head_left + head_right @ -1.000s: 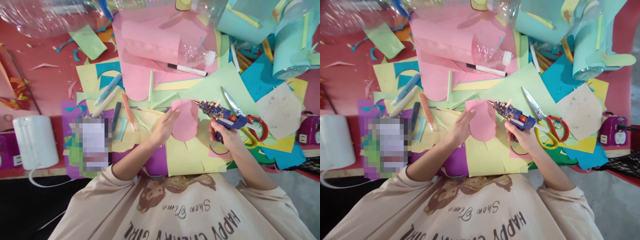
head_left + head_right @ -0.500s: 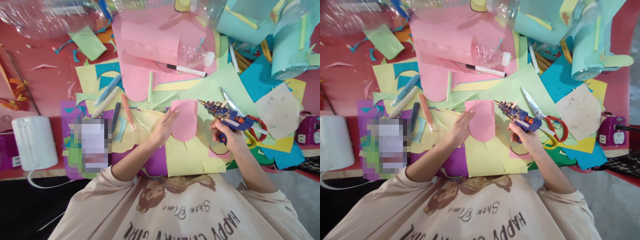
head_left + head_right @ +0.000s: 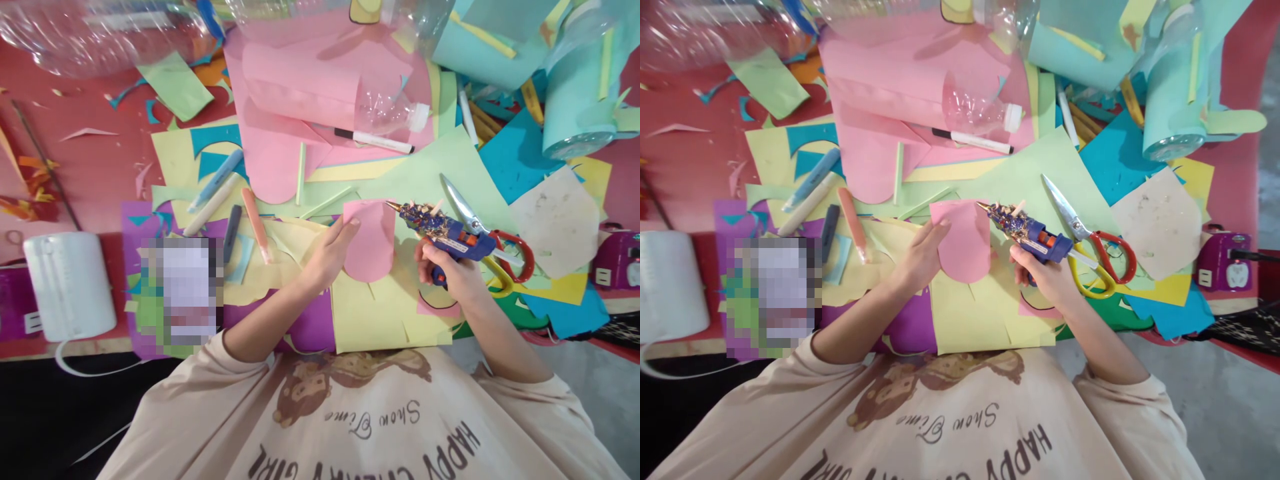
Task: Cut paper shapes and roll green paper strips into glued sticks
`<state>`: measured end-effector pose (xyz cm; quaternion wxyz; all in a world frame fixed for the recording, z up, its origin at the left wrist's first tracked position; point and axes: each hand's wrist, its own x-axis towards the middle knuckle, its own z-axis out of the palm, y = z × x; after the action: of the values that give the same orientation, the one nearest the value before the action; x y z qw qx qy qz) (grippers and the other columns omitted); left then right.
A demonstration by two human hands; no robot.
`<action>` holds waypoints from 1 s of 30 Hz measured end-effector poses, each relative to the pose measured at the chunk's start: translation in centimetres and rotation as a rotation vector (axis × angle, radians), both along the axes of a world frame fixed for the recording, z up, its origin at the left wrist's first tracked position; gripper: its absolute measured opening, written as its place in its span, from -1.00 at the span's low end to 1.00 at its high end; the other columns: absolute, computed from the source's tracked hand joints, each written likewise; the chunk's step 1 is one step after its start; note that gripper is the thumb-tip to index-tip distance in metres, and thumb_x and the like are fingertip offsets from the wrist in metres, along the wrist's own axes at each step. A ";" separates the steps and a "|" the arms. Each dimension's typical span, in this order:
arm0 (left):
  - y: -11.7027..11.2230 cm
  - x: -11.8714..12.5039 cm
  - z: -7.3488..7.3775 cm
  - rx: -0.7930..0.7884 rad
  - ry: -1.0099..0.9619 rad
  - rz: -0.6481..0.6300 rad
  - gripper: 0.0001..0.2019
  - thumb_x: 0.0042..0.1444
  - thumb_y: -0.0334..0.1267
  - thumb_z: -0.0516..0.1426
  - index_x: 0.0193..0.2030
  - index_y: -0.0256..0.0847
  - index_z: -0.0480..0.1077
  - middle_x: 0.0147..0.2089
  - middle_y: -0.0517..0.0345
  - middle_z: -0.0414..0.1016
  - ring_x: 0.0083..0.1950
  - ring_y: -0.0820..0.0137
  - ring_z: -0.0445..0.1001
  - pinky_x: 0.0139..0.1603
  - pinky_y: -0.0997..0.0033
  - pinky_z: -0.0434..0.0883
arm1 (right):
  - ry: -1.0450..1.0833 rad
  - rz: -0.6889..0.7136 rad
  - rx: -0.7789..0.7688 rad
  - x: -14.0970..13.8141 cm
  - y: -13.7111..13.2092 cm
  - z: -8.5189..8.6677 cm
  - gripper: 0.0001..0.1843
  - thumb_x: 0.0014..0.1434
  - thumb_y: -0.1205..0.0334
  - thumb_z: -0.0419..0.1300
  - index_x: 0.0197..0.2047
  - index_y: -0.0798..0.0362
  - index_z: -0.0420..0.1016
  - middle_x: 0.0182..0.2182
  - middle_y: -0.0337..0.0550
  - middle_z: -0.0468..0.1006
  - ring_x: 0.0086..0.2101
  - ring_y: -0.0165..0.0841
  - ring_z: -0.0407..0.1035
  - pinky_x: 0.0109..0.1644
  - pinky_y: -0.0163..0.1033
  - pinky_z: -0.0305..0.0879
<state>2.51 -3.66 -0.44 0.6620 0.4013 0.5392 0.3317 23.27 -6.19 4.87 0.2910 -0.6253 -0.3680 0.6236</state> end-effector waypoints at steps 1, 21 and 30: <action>0.0 0.0 0.0 -0.007 -0.019 0.006 -0.51 0.18 0.13 -0.03 0.15 -0.04 0.32 -0.02 0.16 0.53 0.00 0.24 0.47 -0.09 0.34 0.35 | -0.008 -0.005 0.001 0.1 -0.1 -0.1 -0.70 0.05 0.00 0.21 -0.50 0.07 0.40 -0.74 -0.28 0.39 -0.70 -0.48 0.25 -0.61 -0.35 0.17; 0.2 0.1 0.8 -0.032 -0.120 0.028 -0.55 0.18 0.08 0.02 0.12 -0.05 0.36 0.07 0.15 0.50 0.10 0.21 0.44 0.09 0.28 0.35 | 0.034 -0.072 0.016 1.3 -0.6 -1.0 -0.67 0.04 -0.04 0.25 -0.52 0.05 0.41 -0.69 -0.26 0.40 -0.69 -0.45 0.27 -0.64 -0.32 0.15; 0.0 0.1 1.1 -0.059 -0.142 0.054 -0.54 0.19 0.10 0.00 0.11 -0.09 0.37 0.06 0.10 0.50 0.13 0.19 0.42 0.09 0.27 0.34 | 0.005 -0.212 0.082 4.4 0.0 1.3 -0.85 0.07 0.20 0.20 -0.30 0.08 0.51 -0.67 -0.16 0.47 -0.68 -0.44 0.29 -0.62 -0.26 0.06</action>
<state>2.60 -3.63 0.65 0.7009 0.3425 0.5108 0.3613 27.68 -6.17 6.21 0.3816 -0.6466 -0.3244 0.5753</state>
